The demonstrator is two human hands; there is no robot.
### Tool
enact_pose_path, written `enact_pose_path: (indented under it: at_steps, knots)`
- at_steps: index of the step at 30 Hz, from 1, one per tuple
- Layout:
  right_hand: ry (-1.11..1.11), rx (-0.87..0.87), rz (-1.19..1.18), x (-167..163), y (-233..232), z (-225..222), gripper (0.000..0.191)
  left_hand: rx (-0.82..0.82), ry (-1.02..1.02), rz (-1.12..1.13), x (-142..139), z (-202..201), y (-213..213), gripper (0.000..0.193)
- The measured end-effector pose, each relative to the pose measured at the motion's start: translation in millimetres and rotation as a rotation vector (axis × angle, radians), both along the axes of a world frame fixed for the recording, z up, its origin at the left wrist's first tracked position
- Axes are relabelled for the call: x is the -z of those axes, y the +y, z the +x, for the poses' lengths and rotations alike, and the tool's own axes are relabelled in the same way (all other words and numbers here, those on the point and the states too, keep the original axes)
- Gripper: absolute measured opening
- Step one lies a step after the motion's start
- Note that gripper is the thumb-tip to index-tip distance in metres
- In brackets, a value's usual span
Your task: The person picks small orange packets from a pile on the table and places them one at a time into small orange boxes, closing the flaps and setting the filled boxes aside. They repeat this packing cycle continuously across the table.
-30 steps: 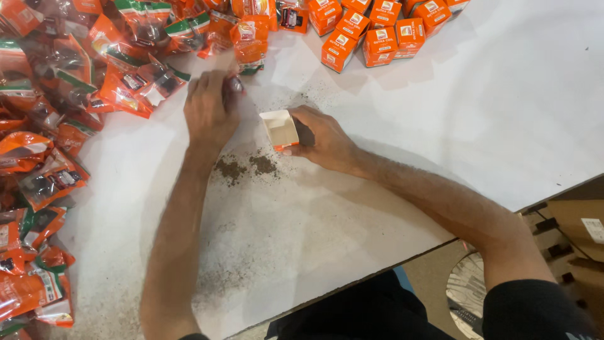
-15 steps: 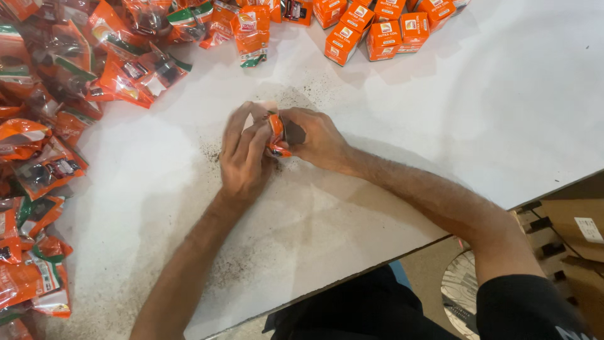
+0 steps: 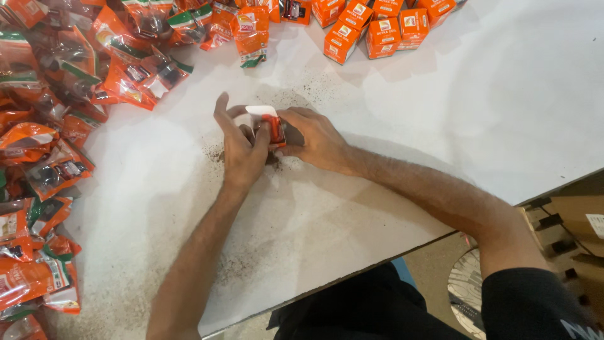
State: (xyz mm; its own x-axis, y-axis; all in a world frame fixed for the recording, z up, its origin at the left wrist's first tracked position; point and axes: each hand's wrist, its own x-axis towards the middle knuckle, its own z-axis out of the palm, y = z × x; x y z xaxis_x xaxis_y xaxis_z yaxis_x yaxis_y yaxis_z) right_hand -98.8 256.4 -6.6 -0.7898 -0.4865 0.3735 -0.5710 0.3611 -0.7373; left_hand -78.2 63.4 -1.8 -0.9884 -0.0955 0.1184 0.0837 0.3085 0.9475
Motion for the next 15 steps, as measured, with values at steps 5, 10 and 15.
enact_pose_path:
  at_steps: [5, 10, 15]
  knots:
    - [-0.095, 0.0, -0.147, 3, -1, 8, 0.066, 0.077, -0.091, 0.092, 9, -16, 5, 0.02]
    - [0.129, 0.017, 0.002, 2, -2, 9, 0.048, 0.25, -0.048, 0.204, 10, -15, -4, 0.022]
    - [0.104, 0.0, 0.08, 2, -3, 6, 0.041, 0.338, -0.339, 0.721, 4, -16, -35, 0.021]
